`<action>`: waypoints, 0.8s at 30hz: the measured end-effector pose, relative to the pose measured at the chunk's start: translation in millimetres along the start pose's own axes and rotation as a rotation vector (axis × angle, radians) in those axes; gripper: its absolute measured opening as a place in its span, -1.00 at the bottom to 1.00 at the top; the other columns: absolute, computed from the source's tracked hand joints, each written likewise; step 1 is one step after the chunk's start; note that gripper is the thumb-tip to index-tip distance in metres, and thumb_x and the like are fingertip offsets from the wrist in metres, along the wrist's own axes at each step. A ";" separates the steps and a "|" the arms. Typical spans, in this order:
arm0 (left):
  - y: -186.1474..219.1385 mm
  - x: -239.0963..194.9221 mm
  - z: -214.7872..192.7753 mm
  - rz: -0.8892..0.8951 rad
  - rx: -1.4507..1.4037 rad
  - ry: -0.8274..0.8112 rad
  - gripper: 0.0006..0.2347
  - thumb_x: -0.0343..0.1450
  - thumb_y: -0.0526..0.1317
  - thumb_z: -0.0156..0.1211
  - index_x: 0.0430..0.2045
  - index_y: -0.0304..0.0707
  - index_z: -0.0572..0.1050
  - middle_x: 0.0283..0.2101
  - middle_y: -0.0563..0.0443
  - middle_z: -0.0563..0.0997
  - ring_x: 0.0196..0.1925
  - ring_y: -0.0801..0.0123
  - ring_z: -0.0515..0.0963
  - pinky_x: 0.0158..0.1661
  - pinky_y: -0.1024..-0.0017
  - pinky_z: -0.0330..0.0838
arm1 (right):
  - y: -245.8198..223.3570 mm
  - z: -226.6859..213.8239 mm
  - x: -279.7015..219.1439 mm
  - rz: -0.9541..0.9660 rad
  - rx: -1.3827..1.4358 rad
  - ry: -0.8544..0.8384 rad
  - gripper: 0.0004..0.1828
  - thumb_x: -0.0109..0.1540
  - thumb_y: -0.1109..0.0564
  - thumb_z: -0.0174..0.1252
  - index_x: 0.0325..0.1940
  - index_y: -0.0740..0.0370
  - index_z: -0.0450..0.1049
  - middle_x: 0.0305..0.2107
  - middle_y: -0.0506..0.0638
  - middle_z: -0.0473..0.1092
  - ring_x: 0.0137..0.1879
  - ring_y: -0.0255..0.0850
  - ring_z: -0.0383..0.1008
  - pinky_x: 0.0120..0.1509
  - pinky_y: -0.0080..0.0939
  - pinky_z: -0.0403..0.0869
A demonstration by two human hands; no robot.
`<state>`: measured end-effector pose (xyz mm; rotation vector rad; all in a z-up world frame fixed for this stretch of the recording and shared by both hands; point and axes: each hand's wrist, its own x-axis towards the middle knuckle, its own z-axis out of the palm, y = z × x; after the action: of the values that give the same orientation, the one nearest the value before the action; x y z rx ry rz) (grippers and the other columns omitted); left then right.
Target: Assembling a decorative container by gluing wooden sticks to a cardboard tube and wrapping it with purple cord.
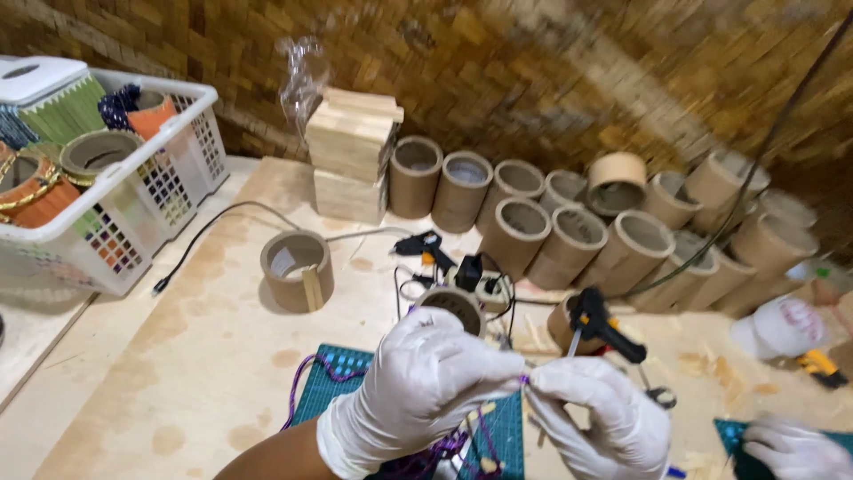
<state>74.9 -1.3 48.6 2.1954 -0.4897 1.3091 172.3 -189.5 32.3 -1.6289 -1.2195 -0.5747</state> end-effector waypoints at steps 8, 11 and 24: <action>-2.4 -2.4 4.2 -0.101 -0.309 -0.085 -0.82 0.49 -0.23 0.28 -0.06 -0.20 0.54 -0.20 0.04 0.68 -0.27 0.26 0.66 -0.13 0.34 0.48 | 9.7 -2.3 -10.3 0.255 0.282 -0.041 -0.80 0.12 0.30 0.34 -0.17 0.27 0.55 -0.36 0.01 0.57 -0.36 -0.35 0.55 -0.24 -0.40 0.49; -4.8 -2.1 7.5 -0.096 -0.318 -0.002 -0.89 0.45 -0.25 0.33 -0.20 -0.20 0.59 -0.32 0.07 0.68 -0.37 0.29 0.64 -0.19 0.36 0.49 | 7.5 -1.8 -6.3 0.250 0.237 -0.026 -0.82 0.12 0.30 0.32 -0.21 0.26 0.55 -0.31 0.03 0.61 -0.41 -0.33 0.59 -0.28 -0.42 0.54; -6.2 -11.1 21.3 -0.732 -0.804 -0.115 -0.69 0.30 -0.32 0.47 -0.09 -0.28 0.63 -0.31 0.07 0.65 -0.23 0.53 0.63 -0.10 0.59 0.57 | 26.8 -6.4 9.8 0.147 0.321 -0.053 -0.86 0.07 0.34 0.36 -0.37 0.22 0.55 -0.40 0.05 0.59 -0.28 -0.24 0.65 -0.14 -0.35 0.60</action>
<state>87.9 -8.9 28.9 1.5216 -0.1604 0.4638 201.4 -191.3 31.5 -1.4519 -1.1519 -0.2308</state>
